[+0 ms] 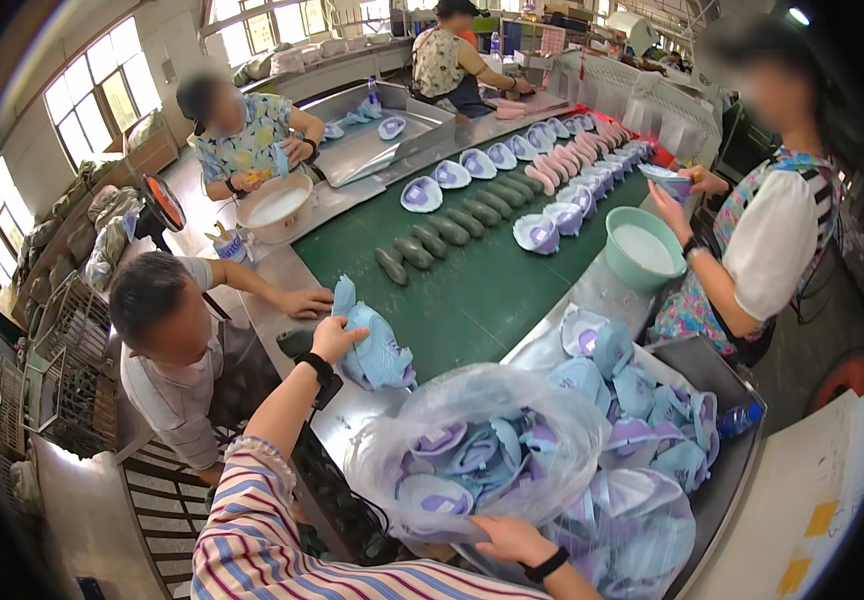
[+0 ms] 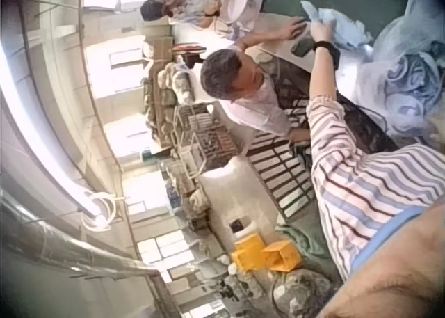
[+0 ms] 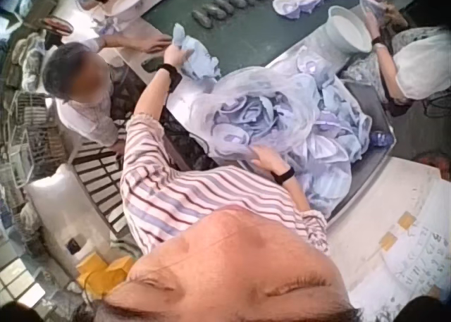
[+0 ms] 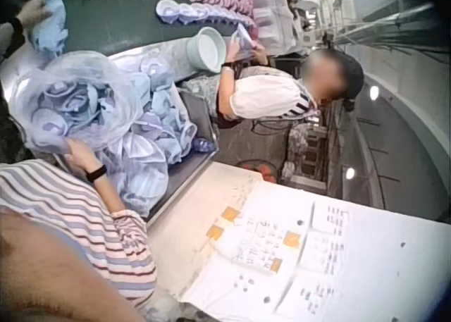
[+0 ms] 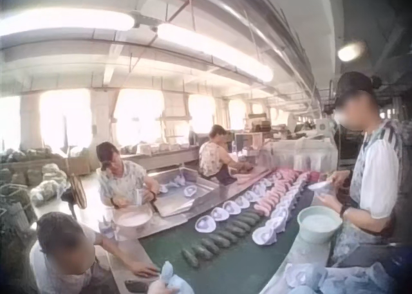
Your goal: The person repeatedly picks up light blue slippers from a pile, places them into a clear plastic bag, and then transfers the bag onto a nearby table. The task is performed continuously by hand without tools.
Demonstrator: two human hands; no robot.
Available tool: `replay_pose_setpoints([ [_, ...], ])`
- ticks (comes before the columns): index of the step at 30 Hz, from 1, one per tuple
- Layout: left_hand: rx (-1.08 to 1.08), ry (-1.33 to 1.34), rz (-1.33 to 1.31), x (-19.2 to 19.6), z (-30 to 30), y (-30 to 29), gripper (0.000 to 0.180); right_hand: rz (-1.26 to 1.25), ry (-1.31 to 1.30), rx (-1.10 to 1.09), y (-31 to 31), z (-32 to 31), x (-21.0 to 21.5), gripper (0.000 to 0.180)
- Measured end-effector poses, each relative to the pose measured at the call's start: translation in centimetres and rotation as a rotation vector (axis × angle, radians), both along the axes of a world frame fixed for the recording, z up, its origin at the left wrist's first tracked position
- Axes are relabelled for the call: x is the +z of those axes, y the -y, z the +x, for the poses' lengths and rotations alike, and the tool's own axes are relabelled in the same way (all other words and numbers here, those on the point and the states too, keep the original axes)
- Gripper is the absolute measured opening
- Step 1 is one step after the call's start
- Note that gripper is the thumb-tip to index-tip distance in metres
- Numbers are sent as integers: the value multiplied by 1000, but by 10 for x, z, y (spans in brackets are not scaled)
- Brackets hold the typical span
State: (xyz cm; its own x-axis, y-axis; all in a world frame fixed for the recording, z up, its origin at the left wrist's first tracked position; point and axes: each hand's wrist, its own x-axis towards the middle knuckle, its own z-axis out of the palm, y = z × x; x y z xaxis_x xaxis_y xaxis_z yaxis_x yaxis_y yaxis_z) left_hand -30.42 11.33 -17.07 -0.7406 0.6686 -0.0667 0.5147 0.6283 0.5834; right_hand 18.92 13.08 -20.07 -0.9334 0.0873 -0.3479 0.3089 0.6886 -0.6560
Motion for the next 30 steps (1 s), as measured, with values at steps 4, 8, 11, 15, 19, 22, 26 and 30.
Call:
replay_pose_setpoints([
  [4,285,-57,310,-9,-108,-38,52,-40,23,-17,-12,-6,27,54],
  [8,252,85,517,43,-168,-70,61,1,125,-31,-13,0,19,54],
  [11,49,173,454,33,-157,-88,60,-16,114,-17,-11,-3,20,54],
  [15,-293,456,324,17,-36,-103,44,-44,-96,-94,-22,-8,45,50],
  [19,-829,170,299,47,95,-77,60,233,-189,-327,-60,-24,57,25],
  [22,-914,-202,15,34,169,-52,68,380,-382,-478,-97,-37,63,33],
  [26,-958,-402,-307,-17,171,-45,69,572,-163,-341,-122,-49,59,70],
  [30,-791,528,21,-64,129,-42,32,656,-45,-283,-119,-76,75,91],
])
